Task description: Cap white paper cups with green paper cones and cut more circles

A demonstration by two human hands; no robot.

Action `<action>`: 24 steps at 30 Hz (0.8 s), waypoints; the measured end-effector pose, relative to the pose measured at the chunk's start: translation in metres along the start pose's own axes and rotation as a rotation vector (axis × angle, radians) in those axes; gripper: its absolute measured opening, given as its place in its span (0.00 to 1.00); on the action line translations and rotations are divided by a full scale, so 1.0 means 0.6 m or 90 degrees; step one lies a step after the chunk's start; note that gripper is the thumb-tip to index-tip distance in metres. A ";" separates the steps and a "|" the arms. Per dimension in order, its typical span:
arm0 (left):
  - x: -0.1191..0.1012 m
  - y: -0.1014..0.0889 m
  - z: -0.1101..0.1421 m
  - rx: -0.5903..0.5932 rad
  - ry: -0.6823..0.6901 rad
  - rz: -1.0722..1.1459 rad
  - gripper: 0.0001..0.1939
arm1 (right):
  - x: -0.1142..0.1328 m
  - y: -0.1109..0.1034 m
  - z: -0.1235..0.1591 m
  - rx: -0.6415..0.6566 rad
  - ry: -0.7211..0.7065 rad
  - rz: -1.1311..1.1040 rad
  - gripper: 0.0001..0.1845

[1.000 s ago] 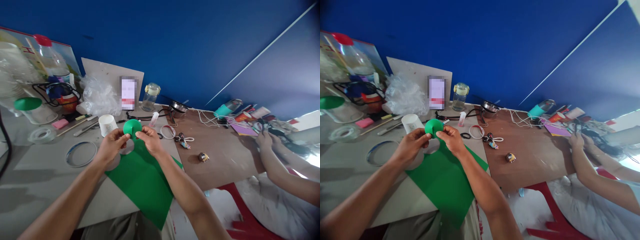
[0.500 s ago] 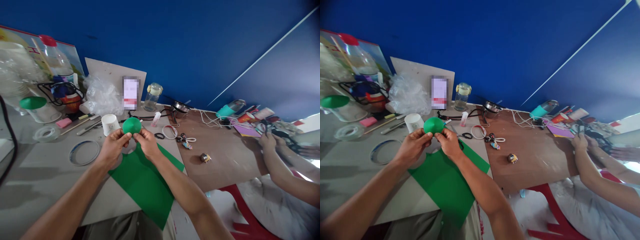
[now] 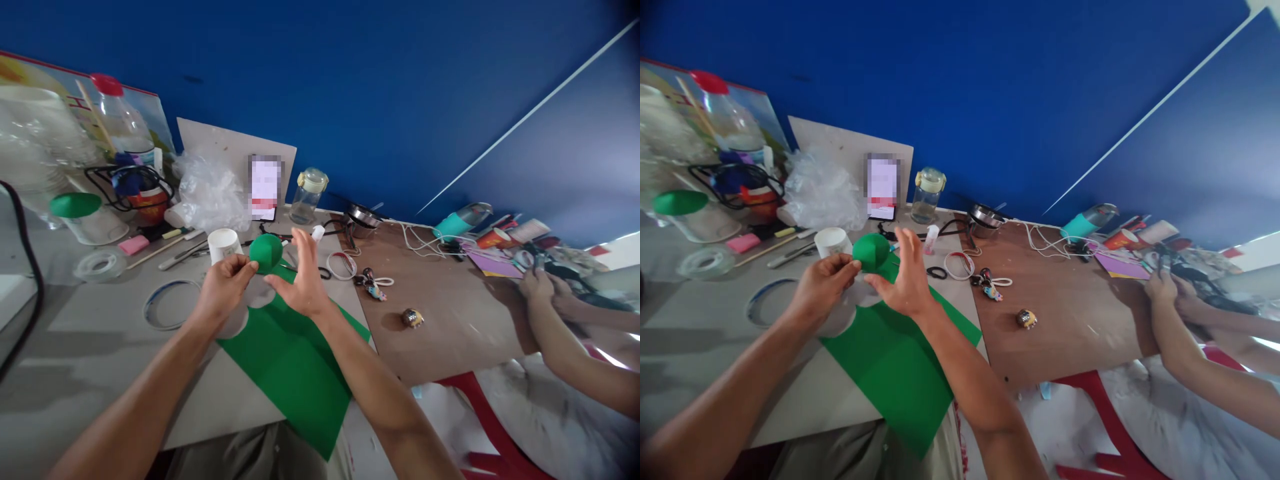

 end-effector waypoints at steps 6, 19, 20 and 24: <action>-0.006 0.008 -0.001 0.043 0.011 -0.015 0.15 | 0.022 0.022 0.003 0.164 -0.099 0.141 0.42; 0.002 0.015 -0.004 0.085 0.001 0.055 0.17 | -0.041 0.039 0.003 0.090 0.269 -0.479 0.29; 0.004 0.015 -0.005 0.087 -0.001 0.053 0.17 | -0.042 0.045 0.005 0.091 0.294 -0.502 0.24; 0.010 0.017 -0.004 0.088 0.000 0.045 0.16 | -0.045 0.048 0.010 0.017 0.332 -0.532 0.14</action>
Point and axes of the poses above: each hand's wrist, its own z-axis away from the middle knuckle, its own y-axis out of the palm, x = y × z, the point moved 8 cm from there along -z, towards the middle knuckle, and after that the axes turned 4 degrees about x, right-handed, at the moved point
